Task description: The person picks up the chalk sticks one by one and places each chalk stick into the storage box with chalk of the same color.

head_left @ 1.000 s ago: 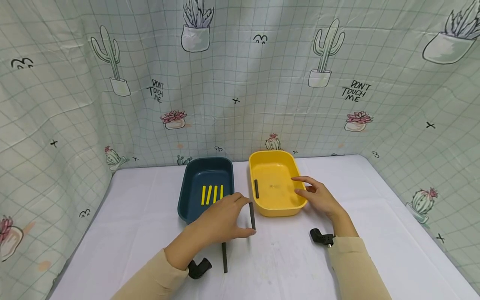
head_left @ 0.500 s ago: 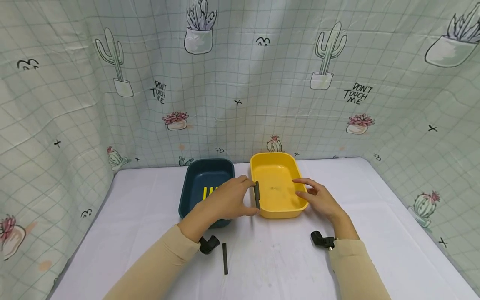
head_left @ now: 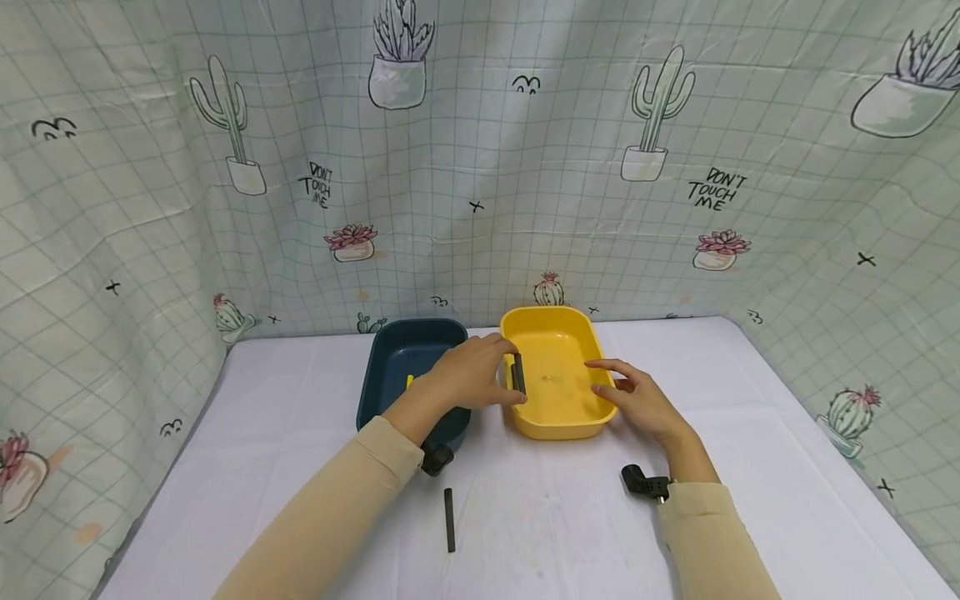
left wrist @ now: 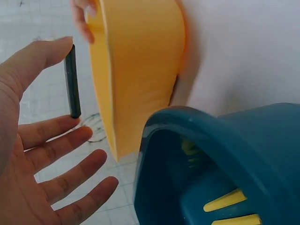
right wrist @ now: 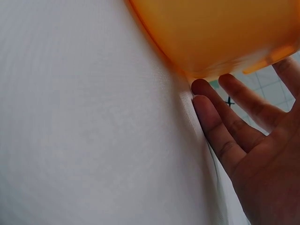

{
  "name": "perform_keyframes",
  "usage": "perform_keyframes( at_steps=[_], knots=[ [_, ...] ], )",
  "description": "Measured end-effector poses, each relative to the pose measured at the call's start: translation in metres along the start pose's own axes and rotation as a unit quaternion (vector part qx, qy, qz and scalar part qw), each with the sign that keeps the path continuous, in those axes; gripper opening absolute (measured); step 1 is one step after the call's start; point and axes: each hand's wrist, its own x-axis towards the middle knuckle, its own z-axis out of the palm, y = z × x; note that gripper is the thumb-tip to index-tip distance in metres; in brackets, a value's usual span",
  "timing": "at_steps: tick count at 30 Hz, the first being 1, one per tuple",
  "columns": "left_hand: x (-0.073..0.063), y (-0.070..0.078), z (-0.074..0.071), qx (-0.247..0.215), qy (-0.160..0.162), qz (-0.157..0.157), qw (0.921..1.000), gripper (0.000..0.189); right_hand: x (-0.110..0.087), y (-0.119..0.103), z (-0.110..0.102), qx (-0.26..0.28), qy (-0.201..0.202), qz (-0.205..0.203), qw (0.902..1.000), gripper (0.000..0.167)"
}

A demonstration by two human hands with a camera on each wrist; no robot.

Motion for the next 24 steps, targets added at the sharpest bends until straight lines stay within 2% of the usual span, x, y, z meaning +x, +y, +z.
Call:
perform_keyframes(
  at_steps=[5,14,24],
  knots=[
    [0.010,-0.001,0.001,-0.004,-0.006,-0.007,1.0000,0.083,0.000,0.000,0.000,-0.004,0.001,-0.002,1.0000,0.048],
    [0.029,-0.001,0.007,0.024,-0.023,0.011,0.9994,0.074,-0.001,0.000,0.001,0.001,0.002,0.000,1.0000,0.048],
    [0.047,0.004,0.018,0.047,-0.050,-0.013,0.9976,0.071,0.002,0.002,0.001,0.003,0.001,-0.001,1.0000,0.049]
  ],
)
